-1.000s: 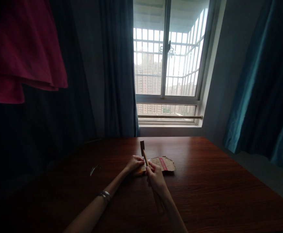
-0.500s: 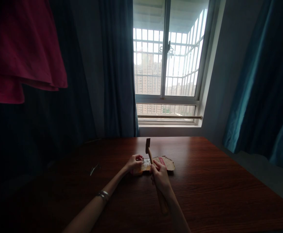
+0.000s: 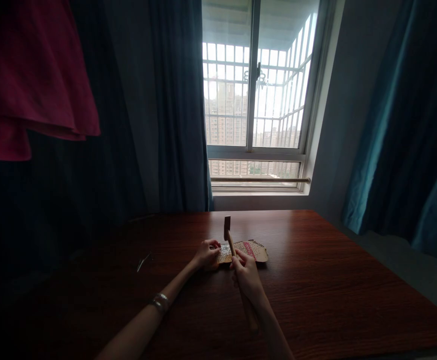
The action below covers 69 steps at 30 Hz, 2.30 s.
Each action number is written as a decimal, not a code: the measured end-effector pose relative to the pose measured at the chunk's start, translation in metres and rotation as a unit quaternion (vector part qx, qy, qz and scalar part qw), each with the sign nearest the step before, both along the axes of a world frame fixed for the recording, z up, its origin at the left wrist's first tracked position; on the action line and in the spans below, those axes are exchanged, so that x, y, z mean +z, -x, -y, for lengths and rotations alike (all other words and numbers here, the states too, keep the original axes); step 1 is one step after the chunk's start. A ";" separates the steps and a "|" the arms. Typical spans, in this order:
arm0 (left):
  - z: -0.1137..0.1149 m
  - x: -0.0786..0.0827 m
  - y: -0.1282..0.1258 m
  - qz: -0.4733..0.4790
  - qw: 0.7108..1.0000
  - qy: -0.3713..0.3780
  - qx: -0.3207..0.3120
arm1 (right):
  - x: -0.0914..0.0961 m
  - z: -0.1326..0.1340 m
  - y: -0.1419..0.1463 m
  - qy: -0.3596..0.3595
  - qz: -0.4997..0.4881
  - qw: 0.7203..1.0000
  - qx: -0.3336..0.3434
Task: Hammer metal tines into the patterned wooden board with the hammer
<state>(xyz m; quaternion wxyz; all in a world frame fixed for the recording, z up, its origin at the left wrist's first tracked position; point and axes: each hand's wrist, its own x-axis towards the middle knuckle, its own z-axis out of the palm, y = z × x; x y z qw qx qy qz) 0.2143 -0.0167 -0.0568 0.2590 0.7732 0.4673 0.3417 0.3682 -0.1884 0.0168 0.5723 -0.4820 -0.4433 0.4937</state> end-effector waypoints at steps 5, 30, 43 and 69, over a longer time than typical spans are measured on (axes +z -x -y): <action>0.001 0.001 -0.001 0.007 1.000 -0.007 -0.004 | 0.000 -0.003 0.005 0.003 0.002 1.000 0.012; 0.003 0.001 0.001 0.042 0.999 0.021 -0.007 | -0.002 -0.014 0.013 0.009 0.021 0.999 0.035; 0.002 0.000 0.001 0.047 0.998 0.024 -0.015 | 0.005 -0.011 0.017 -0.002 0.023 0.999 0.030; -0.018 0.028 0.040 -0.114 0.991 0.052 -0.041 | -0.031 0.015 -0.051 0.019 0.094 0.987 -0.129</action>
